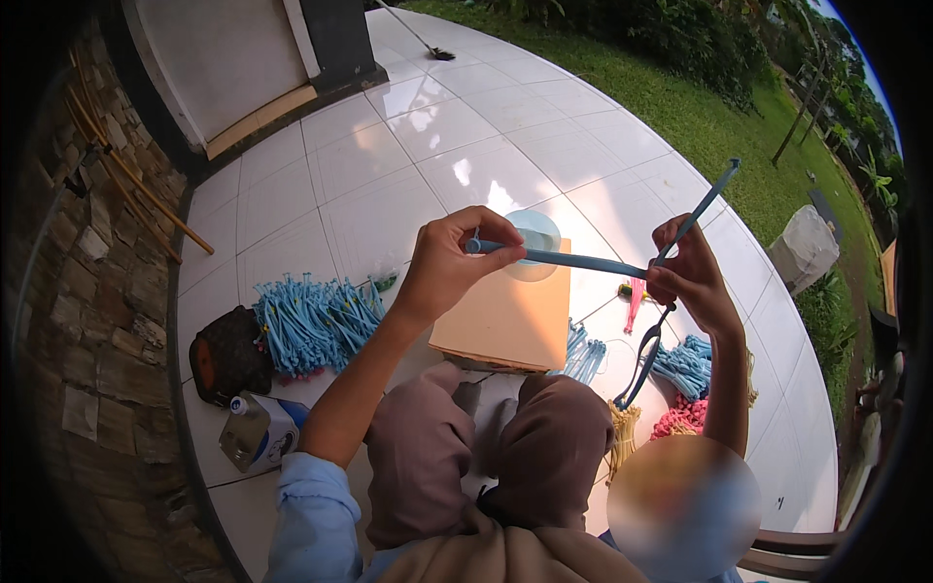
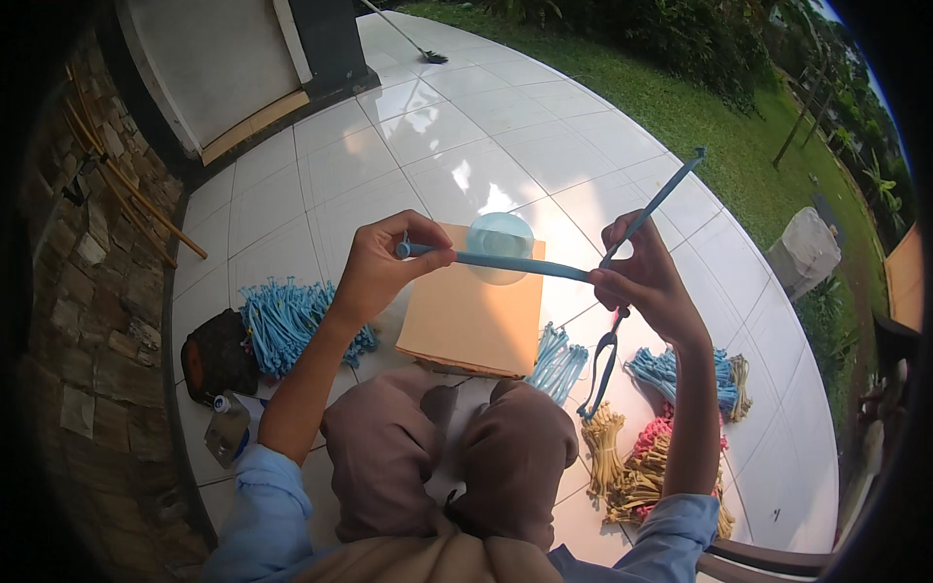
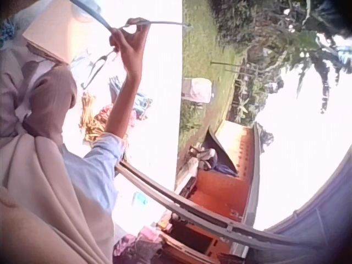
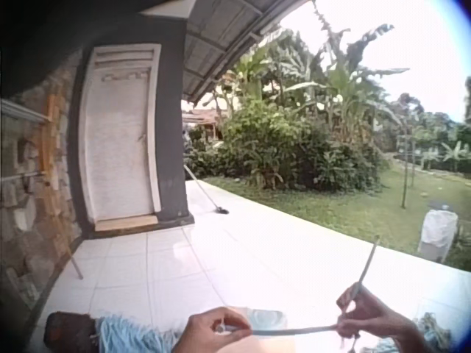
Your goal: The person applies adhesive to blue shoe straps using a brush, dipping the brush into a small dish of liquid, and then sets the straps onto a stack of similar blue components.
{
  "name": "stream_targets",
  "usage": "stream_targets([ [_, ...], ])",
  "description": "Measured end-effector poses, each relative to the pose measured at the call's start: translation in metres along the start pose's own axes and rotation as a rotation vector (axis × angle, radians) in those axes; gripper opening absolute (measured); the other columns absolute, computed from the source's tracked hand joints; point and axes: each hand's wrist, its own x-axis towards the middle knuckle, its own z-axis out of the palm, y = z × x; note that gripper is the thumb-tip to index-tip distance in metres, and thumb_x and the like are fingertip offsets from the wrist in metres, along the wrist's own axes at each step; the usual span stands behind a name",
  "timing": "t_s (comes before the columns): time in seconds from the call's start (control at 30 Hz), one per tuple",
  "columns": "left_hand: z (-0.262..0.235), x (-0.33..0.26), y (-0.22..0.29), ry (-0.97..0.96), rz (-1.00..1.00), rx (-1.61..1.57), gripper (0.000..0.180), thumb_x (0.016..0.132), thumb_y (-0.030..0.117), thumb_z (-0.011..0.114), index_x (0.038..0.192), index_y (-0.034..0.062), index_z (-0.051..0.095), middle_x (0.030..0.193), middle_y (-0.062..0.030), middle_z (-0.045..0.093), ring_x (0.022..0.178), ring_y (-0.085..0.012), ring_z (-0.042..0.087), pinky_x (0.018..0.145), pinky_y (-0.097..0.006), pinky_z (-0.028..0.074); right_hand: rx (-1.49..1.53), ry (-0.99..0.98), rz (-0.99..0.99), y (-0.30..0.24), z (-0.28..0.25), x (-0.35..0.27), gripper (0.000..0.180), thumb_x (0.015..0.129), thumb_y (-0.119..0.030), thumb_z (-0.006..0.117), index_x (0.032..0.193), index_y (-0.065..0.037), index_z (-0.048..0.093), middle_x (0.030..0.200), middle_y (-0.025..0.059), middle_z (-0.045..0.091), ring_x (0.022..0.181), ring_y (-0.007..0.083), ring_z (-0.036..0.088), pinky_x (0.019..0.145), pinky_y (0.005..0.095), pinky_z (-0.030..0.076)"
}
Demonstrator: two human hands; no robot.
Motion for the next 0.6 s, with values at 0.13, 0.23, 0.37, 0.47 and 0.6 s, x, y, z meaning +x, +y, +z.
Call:
stream_targets([
  [0.13,0.022,0.010,-0.077,-0.214,-0.139,0.219,0.013,0.076,0.003,0.066,0.088,0.0059,0.065,0.083,-0.0034,0.058,0.078,-0.0113,0.059,0.073,-0.024,0.047,0.053,-0.016,0.268,0.101,-0.027,0.000,0.034,0.082,-0.005,0.061,0.099,-0.010,0.032,0.062,0.0005,0.049,0.054,0.0068,0.049,0.043,0.0192,0.034],
  [0.23,0.029,0.008,-0.132,-0.375,-0.250,0.303,0.020,0.078,0.004,0.062,0.095,0.0127,0.068,0.079,-0.0038,0.050,0.076,-0.0132,0.055,0.072,-0.025,0.045,0.112,-0.004,0.413,0.167,-0.026,0.005,0.035,0.082,-0.006,0.062,0.099,-0.010,0.032,0.061,0.0008,0.049,0.053,0.0064,0.049,0.043,0.0183,0.032],
  [0.37,0.033,0.010,-0.190,-0.480,-0.211,0.428,0.029,0.079,0.006,0.060,0.103,0.0193,0.067,0.075,-0.0032,0.039,0.069,-0.0159,0.046,0.069,-0.027,0.043,0.313,-0.005,0.490,0.226,-0.025,0.008,0.036,0.081,-0.008,0.064,0.099,-0.010,0.033,0.059,0.0000,0.046,0.050,0.0070,0.044,0.043,0.0196,0.029],
  [0.47,0.035,0.018,-0.202,-0.533,-0.142,0.484,0.030,0.078,0.009,0.059,0.104,0.0227,0.067,0.074,-0.0036,0.038,0.068,-0.0168,0.045,0.065,-0.028,0.043,0.323,-0.004,0.533,0.243,-0.032,0.017,0.036,0.082,-0.009,0.064,0.100,-0.010,0.033,0.058,0.0001,0.046,0.050,0.0073,0.043,0.044,0.0198,0.029],
  [0.6,0.033,0.030,-0.206,-0.639,-0.038,0.675,0.030,0.078,0.012,0.058,0.104,0.0263,0.067,0.075,-0.0046,0.039,0.069,-0.0179,0.046,0.060,-0.028,0.042,0.303,-0.016,0.577,0.253,-0.038,0.032,0.037,0.081,-0.011,0.065,0.101,-0.011,0.034,0.059,0.0006,0.049,0.051,0.0071,0.046,0.045,0.0190,0.030],
])
